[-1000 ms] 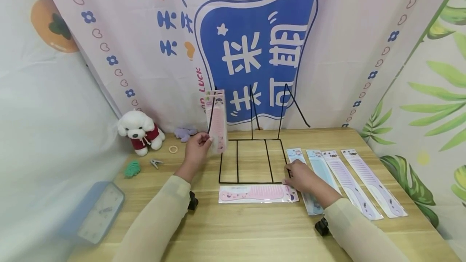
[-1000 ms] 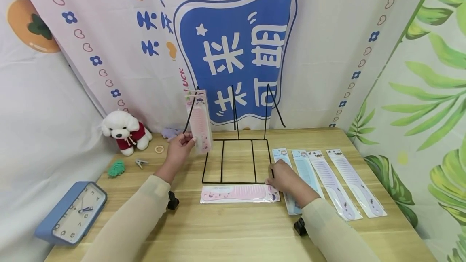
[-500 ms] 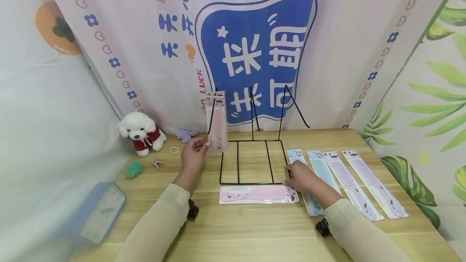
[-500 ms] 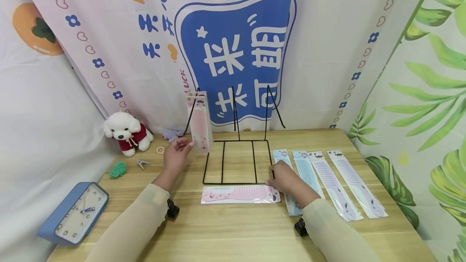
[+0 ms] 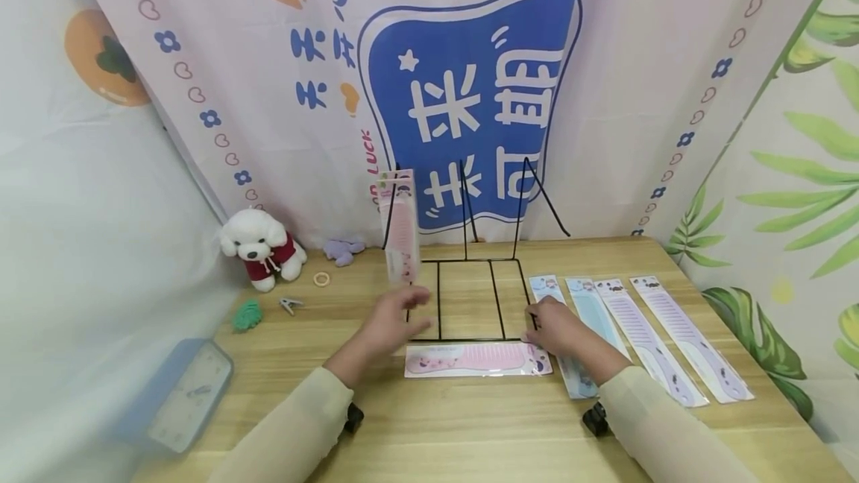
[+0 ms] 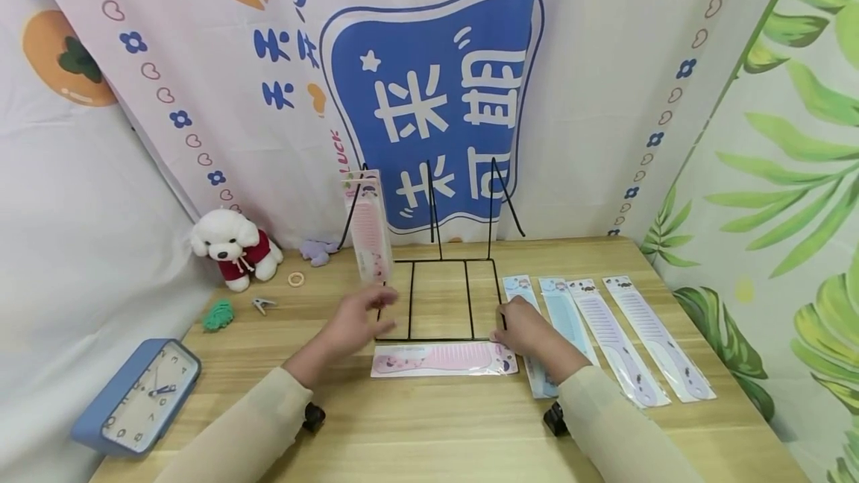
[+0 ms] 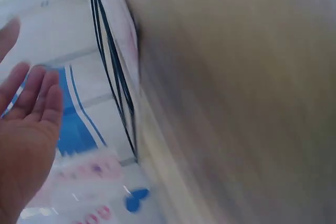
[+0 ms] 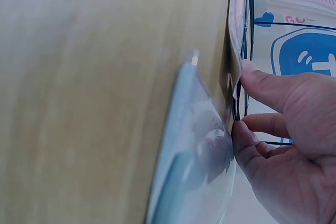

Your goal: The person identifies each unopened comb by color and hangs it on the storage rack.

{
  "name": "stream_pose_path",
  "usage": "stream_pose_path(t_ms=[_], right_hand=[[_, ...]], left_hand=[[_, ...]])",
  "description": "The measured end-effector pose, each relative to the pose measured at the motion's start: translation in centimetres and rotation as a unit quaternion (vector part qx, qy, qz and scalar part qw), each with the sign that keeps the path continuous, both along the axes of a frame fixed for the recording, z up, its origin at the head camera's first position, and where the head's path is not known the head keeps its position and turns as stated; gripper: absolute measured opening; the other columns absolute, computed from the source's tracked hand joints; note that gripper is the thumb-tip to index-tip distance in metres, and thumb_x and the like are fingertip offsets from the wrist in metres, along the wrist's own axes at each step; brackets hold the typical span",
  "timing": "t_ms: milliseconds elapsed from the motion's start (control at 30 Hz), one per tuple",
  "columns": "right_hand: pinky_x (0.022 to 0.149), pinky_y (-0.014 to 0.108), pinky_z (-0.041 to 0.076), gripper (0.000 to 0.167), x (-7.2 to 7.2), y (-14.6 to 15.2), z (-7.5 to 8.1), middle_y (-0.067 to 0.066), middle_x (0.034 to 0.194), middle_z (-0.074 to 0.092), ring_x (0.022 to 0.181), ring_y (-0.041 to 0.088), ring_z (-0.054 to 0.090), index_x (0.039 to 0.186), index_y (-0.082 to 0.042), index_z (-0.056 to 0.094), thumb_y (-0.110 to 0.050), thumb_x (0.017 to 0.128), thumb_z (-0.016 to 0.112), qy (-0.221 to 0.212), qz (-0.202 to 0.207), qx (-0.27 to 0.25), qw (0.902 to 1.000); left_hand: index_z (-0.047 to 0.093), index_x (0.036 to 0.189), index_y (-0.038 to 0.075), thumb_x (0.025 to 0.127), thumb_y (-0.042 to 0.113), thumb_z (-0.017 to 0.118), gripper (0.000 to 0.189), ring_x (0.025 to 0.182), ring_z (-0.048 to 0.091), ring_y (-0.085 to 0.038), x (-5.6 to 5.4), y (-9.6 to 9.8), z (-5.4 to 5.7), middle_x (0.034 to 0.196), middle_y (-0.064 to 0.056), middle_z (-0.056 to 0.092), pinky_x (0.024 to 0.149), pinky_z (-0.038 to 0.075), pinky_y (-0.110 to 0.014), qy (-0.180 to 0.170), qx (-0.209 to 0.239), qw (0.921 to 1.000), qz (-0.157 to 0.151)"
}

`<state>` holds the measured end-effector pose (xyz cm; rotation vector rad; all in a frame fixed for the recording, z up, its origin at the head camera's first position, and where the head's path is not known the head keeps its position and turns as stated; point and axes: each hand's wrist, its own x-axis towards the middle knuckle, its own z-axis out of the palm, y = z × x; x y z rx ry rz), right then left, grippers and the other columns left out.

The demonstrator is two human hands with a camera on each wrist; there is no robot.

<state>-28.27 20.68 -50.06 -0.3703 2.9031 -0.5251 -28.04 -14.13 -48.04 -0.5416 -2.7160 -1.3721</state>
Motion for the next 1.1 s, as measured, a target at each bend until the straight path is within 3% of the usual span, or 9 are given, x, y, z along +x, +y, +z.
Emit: stream_pose_path(t_ms=[33, 100, 167, 267, 400, 700, 900, 1100], right_hand=[[0.107, 0.055, 0.059, 0.059, 0.0, 0.0, 0.0, 0.031, 0.139, 0.062, 0.124, 0.039, 0.068, 0.146, 0.008, 0.063, -0.025, 0.1, 0.082, -0.001, 0.001, 0.0, 1.0], [0.108, 0.055, 0.058, 0.059, 0.0, 0.0, 0.0, 0.031, 0.14, 0.062, 0.125, 0.04, 0.067, 0.146, 0.008, 0.063, -0.025, 0.1, 0.082, -0.002, 0.001, 0.0, 1.0], [0.107, 0.055, 0.058, 0.059, 0.0, 0.0, -0.1, 0.031, 0.14, 0.062, 0.125, 0.04, 0.067, 0.146, 0.008, 0.064, -0.025, 0.1, 0.082, 0.001, 0.002, 0.001, 1.0], [0.106, 0.055, 0.059, 0.058, 0.0, 0.0, 0.0, 0.032, 0.139, 0.062, 0.124, 0.039, 0.068, 0.145, 0.008, 0.064, -0.024, 0.1, 0.082, 0.005, 0.003, 0.003, 1.0], [0.109, 0.056, 0.057, 0.059, 0.1, 0.0, -0.1, 0.032, 0.141, 0.061, 0.127, 0.042, 0.067, 0.146, 0.008, 0.063, -0.024, 0.1, 0.081, 0.0, -0.003, 0.0, 1.0], [0.108, 0.056, 0.058, 0.059, -0.1, 0.0, -0.2, 0.031, 0.14, 0.061, 0.125, 0.04, 0.067, 0.146, 0.007, 0.064, -0.025, 0.1, 0.082, 0.0, -0.005, 0.003, 1.0], [0.106, 0.055, 0.059, 0.058, -0.2, 0.2, -0.2, 0.031, 0.139, 0.062, 0.123, 0.039, 0.067, 0.145, 0.007, 0.064, -0.025, 0.101, 0.081, 0.005, 0.001, 0.001, 1.0], [0.107, 0.055, 0.058, 0.059, -0.1, 0.2, -0.4, 0.031, 0.139, 0.063, 0.125, 0.041, 0.067, 0.145, 0.007, 0.064, -0.027, 0.1, 0.082, 0.011, 0.008, 0.003, 0.9999]], left_hand=[[0.072, 0.135, 0.006, 0.097, 0.016, 0.085, 0.041, 0.125, 0.069, -0.034, 0.6, 0.4, 0.1, 0.134, -0.011, 0.074, 0.111, 0.058, -0.053, -0.011, -0.036, 0.9982, -0.046], [0.071, 0.139, 0.007, 0.097, 0.022, 0.086, 0.048, 0.13, 0.067, -0.032, 1.5, 1.3, 0.3, 0.138, -0.01, 0.072, 0.114, 0.056, -0.053, -0.016, -0.113, 0.986, -0.122], [0.071, 0.141, 0.008, 0.096, 0.026, 0.087, 0.051, 0.133, 0.066, -0.029, 2.1, 2.1, 0.5, 0.142, -0.007, 0.071, 0.116, 0.055, -0.049, -0.012, -0.175, 0.971, -0.163], [0.071, 0.141, 0.009, 0.094, 0.027, 0.089, 0.053, 0.134, 0.066, -0.025, 2.6, 3.1, 0.4, 0.142, -0.006, 0.071, 0.117, 0.054, -0.042, 0.01, -0.249, 0.949, -0.193], [0.073, 0.14, 0.01, 0.094, 0.027, 0.089, 0.052, 0.126, 0.068, -0.018, 2.8, 3.8, -0.2, 0.14, -0.002, 0.071, 0.11, 0.058, -0.035, 0.017, -0.296, 0.9334, -0.202], [0.076, 0.133, 0.011, 0.097, 0.026, 0.086, 0.041, 0.126, 0.069, -0.021, 2.9, 4.1, -1.1, 0.134, -0.004, 0.074, 0.112, 0.057, -0.035, 0.05, -0.325, 0.9191, -0.217], [0.077, 0.129, 0.013, 0.095, 0.026, 0.087, 0.037, 0.123, 0.07, -0.018, 2.7, 4.1, -1.4, 0.131, -0.003, 0.075, 0.11, 0.058, -0.033, 0.061, -0.337, 0.914, -0.217], [0.078, 0.131, 0.013, 0.092, 0.026, 0.091, 0.043, 0.122, 0.07, -0.015, 3.1, 3.6, -1.3, 0.13, 0.0, 0.076, 0.11, 0.057, -0.032, 0.053, -0.333, 0.9141, -0.225]])
